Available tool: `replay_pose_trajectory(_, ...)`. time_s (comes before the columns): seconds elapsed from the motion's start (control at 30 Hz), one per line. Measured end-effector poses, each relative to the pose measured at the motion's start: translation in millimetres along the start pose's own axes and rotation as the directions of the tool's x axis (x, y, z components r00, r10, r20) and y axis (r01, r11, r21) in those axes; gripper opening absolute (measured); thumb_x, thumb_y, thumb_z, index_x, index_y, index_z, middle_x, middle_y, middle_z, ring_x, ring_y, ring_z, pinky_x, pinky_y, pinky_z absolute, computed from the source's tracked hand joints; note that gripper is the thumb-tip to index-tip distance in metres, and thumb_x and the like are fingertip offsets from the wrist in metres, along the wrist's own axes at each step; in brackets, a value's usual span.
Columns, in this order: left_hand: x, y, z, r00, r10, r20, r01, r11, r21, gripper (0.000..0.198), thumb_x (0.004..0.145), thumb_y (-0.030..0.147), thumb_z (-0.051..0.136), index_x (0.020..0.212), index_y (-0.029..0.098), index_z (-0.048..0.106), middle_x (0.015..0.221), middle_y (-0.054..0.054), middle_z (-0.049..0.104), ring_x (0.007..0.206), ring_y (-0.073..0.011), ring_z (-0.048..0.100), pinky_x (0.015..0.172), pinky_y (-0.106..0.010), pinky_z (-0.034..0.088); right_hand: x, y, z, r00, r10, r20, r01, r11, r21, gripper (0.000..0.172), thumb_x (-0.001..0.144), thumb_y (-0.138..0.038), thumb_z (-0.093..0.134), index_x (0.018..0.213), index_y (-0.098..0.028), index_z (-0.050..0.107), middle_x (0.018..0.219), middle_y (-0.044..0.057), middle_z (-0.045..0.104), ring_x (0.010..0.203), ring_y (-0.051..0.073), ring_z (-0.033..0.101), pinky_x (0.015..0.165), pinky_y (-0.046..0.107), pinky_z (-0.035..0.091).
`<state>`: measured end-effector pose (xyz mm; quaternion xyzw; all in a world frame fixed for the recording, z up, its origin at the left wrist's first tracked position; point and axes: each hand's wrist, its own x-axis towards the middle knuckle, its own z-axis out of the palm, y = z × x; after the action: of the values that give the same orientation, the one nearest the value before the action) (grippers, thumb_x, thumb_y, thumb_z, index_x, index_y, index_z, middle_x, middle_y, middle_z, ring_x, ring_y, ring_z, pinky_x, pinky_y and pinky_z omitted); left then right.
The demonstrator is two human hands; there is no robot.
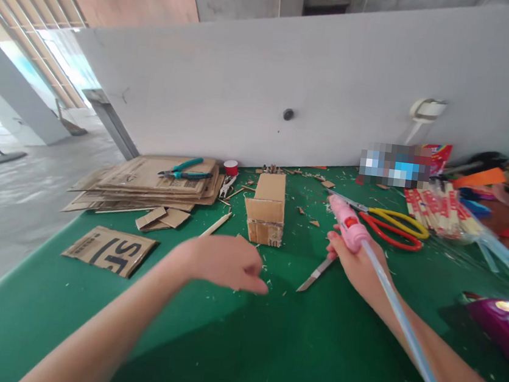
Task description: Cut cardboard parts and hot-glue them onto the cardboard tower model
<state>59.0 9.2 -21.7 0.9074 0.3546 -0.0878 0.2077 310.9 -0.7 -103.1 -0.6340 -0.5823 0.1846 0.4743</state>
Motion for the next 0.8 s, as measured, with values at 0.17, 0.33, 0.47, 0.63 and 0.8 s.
replay_pose_trajectory(0.17, 42, 77, 45.9, 0.931, 0.223, -0.291, -0.114, 0.930, 0.348, 0.017, 0.086, 0.023, 0.046, 0.092, 0.013, 0.058, 0.087, -0.010, 0.062, 0.082, -0.0240, 0.060, 0.058, -0.033, 0.045, 5, -1, -3, 0.986, 0.062, -0.154, -0.046, 0.994, 0.102, 0.039, 0.078, -0.048, 0.056, 0.098, -0.015, 0.058, 0.061, 0.003, 0.059, 0.048, 0.017, 0.055, 0.046, 0.030, 0.044)
replay_pose_trajectory(0.33, 98, 83, 57.1, 0.906, 0.141, -0.398, 0.041, 0.908, 0.416, 0.025, 0.079, 0.011, 0.053, 0.104, 0.007, 0.053, 0.091, -0.016, 0.059, 0.089, -0.0254, 0.059, 0.065, -0.033, 0.049, 8, -5, -16, 0.967, 0.082, -0.241, -0.065, 0.995, 0.078, 0.035, 0.079, -0.047, 0.055, 0.095, -0.016, 0.058, 0.061, 0.003, 0.055, 0.051, 0.018, 0.054, 0.048, 0.031, 0.044)
replay_pose_trajectory(0.47, 108, 77, 49.5, 0.906, 0.184, -0.381, 0.038, 0.861, 0.507, 0.031, 0.082, 0.009, 0.049, 0.113, 0.004, 0.050, 0.087, -0.016, 0.058, 0.083, -0.0233, 0.061, 0.061, -0.030, 0.047, 11, -3, -19, 0.957, 0.089, -0.276, -0.060, 0.992, 0.111, 0.035, 0.079, -0.049, 0.055, 0.091, -0.016, 0.059, 0.058, 0.001, 0.053, 0.047, 0.016, 0.051, 0.044, 0.029, 0.043)
replay_pose_trajectory(0.63, 73, 76, 46.8, 0.928, 0.234, -0.291, -0.021, 0.810, 0.586, 0.022, 0.082, 0.004, 0.042, 0.098, 0.006, 0.056, 0.080, -0.012, 0.054, 0.067, -0.0186, 0.060, 0.050, -0.027, 0.043, 12, 2, -19, 0.954, 0.048, -0.295, -0.021, 0.995, 0.094, 0.041, 0.081, -0.054, 0.052, 0.093, -0.015, 0.059, 0.052, -0.002, 0.050, 0.044, 0.015, 0.049, 0.043, 0.028, 0.040)
replay_pose_trajectory(0.8, 29, 62, 50.0, 0.913, 0.273, -0.304, -0.012, 0.762, 0.648, 0.023, 0.077, 0.000, 0.044, 0.097, 0.008, 0.054, 0.078, -0.006, 0.051, 0.062, -0.0162, 0.057, 0.046, -0.026, 0.042, 6, -13, -20, 0.971, 0.055, -0.233, -0.043, 0.997, 0.056, 0.041, 0.080, -0.054, 0.050, 0.090, -0.016, 0.059, 0.052, -0.002, 0.050, 0.044, 0.014, 0.047, 0.043, 0.027, 0.038)
